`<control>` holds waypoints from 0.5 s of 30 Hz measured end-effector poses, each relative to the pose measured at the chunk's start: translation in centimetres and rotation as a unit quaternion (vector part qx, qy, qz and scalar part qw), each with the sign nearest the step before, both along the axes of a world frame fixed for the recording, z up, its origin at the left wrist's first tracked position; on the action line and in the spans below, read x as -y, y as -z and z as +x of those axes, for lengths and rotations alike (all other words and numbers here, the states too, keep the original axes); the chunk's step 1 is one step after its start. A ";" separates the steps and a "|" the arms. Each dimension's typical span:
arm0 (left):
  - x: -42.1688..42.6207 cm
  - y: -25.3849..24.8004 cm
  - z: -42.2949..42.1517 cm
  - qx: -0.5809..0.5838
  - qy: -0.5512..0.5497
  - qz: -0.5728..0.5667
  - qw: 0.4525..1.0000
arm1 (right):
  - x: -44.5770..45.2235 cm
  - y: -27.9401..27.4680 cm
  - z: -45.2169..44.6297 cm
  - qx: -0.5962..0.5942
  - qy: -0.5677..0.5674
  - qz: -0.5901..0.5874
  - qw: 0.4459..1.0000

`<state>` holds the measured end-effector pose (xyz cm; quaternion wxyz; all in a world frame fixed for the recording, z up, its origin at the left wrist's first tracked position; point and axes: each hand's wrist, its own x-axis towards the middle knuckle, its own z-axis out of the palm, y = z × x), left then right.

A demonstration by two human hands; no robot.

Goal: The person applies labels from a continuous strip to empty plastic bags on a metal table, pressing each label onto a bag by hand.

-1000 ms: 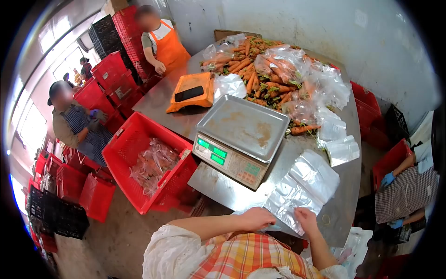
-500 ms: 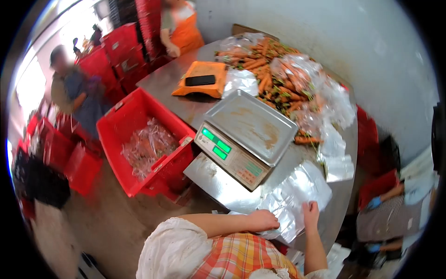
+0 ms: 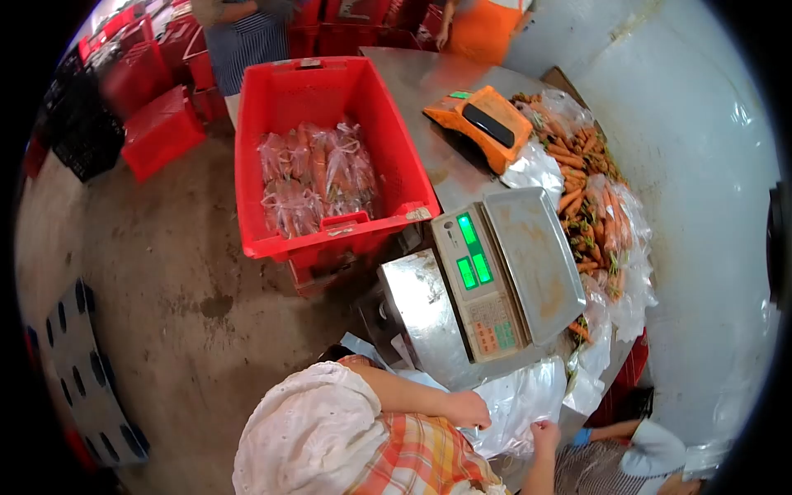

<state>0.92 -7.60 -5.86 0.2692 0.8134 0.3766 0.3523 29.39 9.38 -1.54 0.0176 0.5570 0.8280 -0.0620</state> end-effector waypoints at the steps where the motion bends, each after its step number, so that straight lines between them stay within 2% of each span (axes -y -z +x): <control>1: 0.0 0.1 -0.1 -0.046 0.016 -0.018 0.999 | -0.8 -0.3 0.5 0.024 0.002 -0.042 0.999; 2: -0.1 0.4 -0.1 -0.044 0.035 -0.023 0.998 | -1.8 -0.7 1.5 0.047 0.007 -0.088 0.995; 3: 0.0 0.8 -0.1 -0.050 0.029 -0.021 0.998 | -1.7 -2.0 0.8 0.063 0.024 -0.096 0.993; 4: 0.2 1.0 0.1 -0.056 0.025 -0.020 0.998 | -3.2 -0.8 2.7 0.055 0.056 -0.067 0.995; 5: 0.5 0.4 0.0 -0.081 0.025 -0.056 0.995 | -3.2 -1.4 2.1 0.079 0.063 0.057 0.993; 6: 0.7 -0.5 -0.2 -0.108 0.032 -0.085 0.990 | -1.6 -3.5 -0.2 0.020 0.115 0.132 0.984; 7: 1.1 -0.8 -0.7 -0.065 0.022 -0.088 0.994 | 0.3 -5.3 -2.6 -0.104 0.167 0.140 0.970; 8: 1.4 -0.9 -0.7 -0.023 0.032 -0.085 0.996 | -1.4 -2.3 0.8 -0.075 0.049 0.329 0.940; 9: 1.8 -0.5 -0.6 -0.025 0.019 -0.106 0.994 | -0.3 -1.9 0.1 -0.120 0.026 0.376 0.918; 11: 1.7 0.3 -0.7 -0.009 -0.008 -0.120 0.993 | 2.3 -0.9 -1.6 -0.189 0.002 0.339 0.922; 12: 1.6 0.1 -0.8 -0.012 -0.025 -0.167 0.985 | 3.4 0.3 -2.0 -0.187 -0.003 0.279 0.942; 13: 1.1 -0.8 -0.5 -0.022 -0.047 -0.219 0.974 | 4.5 0.7 -2.1 -0.182 0.011 0.139 0.973; 14: 0.6 -1.9 -0.3 0.035 -0.063 -0.298 0.952 | 5.3 1.4 -2.0 -0.130 0.020 -0.005 0.991; 15: 0.0 -2.6 -0.2 0.085 -0.093 -0.376 0.918 | 6.4 3.9 -1.7 -0.197 -0.002 0.112 0.974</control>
